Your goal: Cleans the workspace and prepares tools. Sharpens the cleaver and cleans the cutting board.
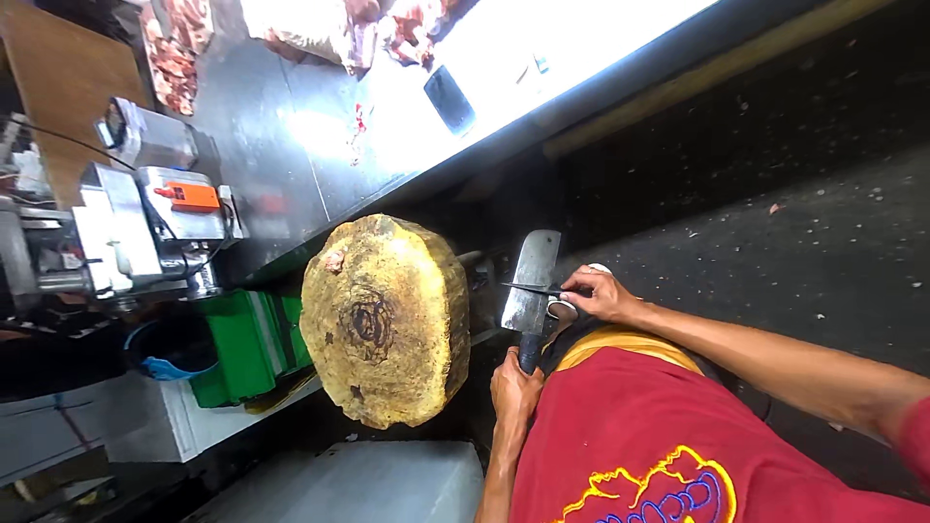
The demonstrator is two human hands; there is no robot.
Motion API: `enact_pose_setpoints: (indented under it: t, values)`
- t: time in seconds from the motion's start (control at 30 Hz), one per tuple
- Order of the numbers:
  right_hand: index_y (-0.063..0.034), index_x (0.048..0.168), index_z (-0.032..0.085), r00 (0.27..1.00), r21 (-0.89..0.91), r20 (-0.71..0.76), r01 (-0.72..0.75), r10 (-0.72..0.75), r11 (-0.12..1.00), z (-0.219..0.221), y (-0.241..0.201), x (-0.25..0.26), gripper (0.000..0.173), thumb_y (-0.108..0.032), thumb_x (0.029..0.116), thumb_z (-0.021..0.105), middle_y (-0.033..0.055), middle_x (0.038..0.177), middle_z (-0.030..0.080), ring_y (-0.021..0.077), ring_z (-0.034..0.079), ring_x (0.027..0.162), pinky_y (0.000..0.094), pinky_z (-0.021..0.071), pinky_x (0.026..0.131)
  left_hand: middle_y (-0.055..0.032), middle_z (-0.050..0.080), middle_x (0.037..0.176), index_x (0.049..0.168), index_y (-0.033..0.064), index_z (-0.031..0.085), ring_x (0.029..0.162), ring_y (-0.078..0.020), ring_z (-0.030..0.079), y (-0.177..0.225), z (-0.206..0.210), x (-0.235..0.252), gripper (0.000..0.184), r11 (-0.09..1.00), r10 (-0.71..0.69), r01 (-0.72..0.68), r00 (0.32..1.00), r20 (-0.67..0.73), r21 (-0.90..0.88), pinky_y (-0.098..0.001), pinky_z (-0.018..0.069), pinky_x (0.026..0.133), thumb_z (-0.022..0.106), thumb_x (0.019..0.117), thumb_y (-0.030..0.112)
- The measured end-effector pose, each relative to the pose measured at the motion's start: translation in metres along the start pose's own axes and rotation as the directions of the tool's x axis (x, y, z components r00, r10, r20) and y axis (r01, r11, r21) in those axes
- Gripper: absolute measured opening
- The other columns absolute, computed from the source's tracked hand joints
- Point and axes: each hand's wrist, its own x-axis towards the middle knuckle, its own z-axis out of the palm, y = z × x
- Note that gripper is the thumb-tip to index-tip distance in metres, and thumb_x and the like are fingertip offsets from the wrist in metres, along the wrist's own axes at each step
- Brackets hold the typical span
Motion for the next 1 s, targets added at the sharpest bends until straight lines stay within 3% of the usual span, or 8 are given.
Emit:
enact_pose_setpoints:
  t: [0.13,0.27,0.4,0.57,0.7,0.8,0.93,1.0]
  values:
    - [-0.0039,0.112,0.072,0.975,-0.002,-0.142,-0.175,0.173,0.985,-0.005,0.017,0.018,0.028,-0.029,0.0983,0.07,0.0189,0.109,0.069,0.0318,0.068,0.101,0.0531,0.0552,0.091,-0.0112,0.074,0.104,0.131,0.0144,0.064,0.098,-0.0283,0.072,0.0,0.001,-0.003,0.047,0.999,-0.029,0.028,0.999,0.024,0.04,-0.0521,0.0563,0.086,0.069,0.0875,0.032]
    - [-0.0081,0.109,0.075,0.994,0.005,0.103,0.043,-0.043,0.999,0.007,0.001,-0.008,0.029,-0.033,0.0977,0.067,0.0103,0.105,0.07,0.0197,0.067,0.097,0.0398,0.056,0.089,-0.0108,0.074,0.104,0.13,0.0147,0.064,0.098,-0.0283,0.072,0.0,-0.002,0.001,0.047,0.999,-0.032,0.032,0.999,0.017,0.027,-0.0522,0.0564,0.085,0.069,0.0866,0.032]
    - [-0.0046,0.113,0.071,0.978,0.0,-0.115,-0.176,0.175,0.984,0.0,0.011,0.015,0.028,-0.029,0.0997,0.068,0.0174,0.11,0.07,0.0303,0.068,0.102,0.0521,0.055,0.093,-0.0095,0.074,0.103,0.128,0.0165,0.065,0.097,-0.0273,0.072,0.002,-0.005,0.004,0.046,0.999,-0.036,0.035,0.999,0.015,0.03,-0.0524,0.0567,0.084,0.068,0.086,0.033]
    - [-0.0102,0.109,0.076,0.984,-0.01,0.14,0.116,-0.114,0.993,0.016,-0.014,-0.02,0.028,-0.035,0.0972,0.067,0.0082,0.106,0.07,0.0176,0.067,0.098,0.0387,0.0565,0.09,-0.0094,0.074,0.102,0.128,0.0171,0.065,0.097,-0.0276,0.072,0.003,-0.007,0.009,0.046,0.998,-0.033,0.033,0.999,-0.006,0.06,-0.0527,0.057,0.084,0.068,0.0854,0.033]
    - [-0.0039,0.109,0.073,0.999,-0.01,-0.039,-0.011,0.011,1.0,0.016,-0.015,-0.003,0.023,-0.023,0.0982,0.069,0.0161,0.106,0.068,0.0279,0.067,0.098,0.0487,0.0555,0.089,-0.0104,0.074,0.106,0.13,0.0158,0.064,0.101,-0.0287,0.071,0.011,-0.011,0.01,0.046,0.997,-0.038,0.037,0.999,0.019,0.061,-0.0531,0.0563,0.087,0.067,0.0872,0.032]
    - [-0.0105,0.109,0.075,0.982,-0.043,0.121,0.152,-0.146,0.987,0.022,-0.015,-0.016,0.029,-0.035,0.0975,0.067,0.0086,0.106,0.069,0.0187,0.067,0.099,0.0402,0.057,0.09,-0.0098,0.074,0.105,0.13,0.0164,0.064,0.099,-0.0276,0.072,0.012,-0.01,0.013,0.046,0.998,-0.036,0.036,0.999,0.015,0.053,-0.0523,0.0566,0.086,0.067,0.0867,0.032]
    - [-0.0042,0.108,0.074,0.996,-0.054,-0.013,0.083,-0.084,0.995,0.015,-0.01,-0.006,0.024,-0.026,0.0978,0.069,0.0154,0.105,0.068,0.0275,0.067,0.097,0.048,0.0555,0.089,-0.0101,0.074,0.106,0.128,0.0155,0.065,0.101,-0.0274,0.071,0.015,-0.012,0.013,0.045,0.999,-0.035,0.035,0.999,0.03,-0.008,-0.0522,0.0559,0.088,0.069,0.0863,0.032]
    - [-0.0082,0.106,0.075,0.983,-0.058,0.077,0.173,-0.168,0.983,0.011,-0.004,-0.009,0.024,-0.029,0.096,0.07,0.0102,0.103,0.068,0.0217,0.066,0.095,0.0427,0.0569,0.087,-0.01,0.074,0.106,0.127,0.0152,0.065,0.101,-0.0272,0.071,0.013,-0.012,0.013,0.044,0.999,-0.036,0.037,0.999,0.032,-0.024,-0.0522,0.0558,0.088,0.069,0.0859,0.032]
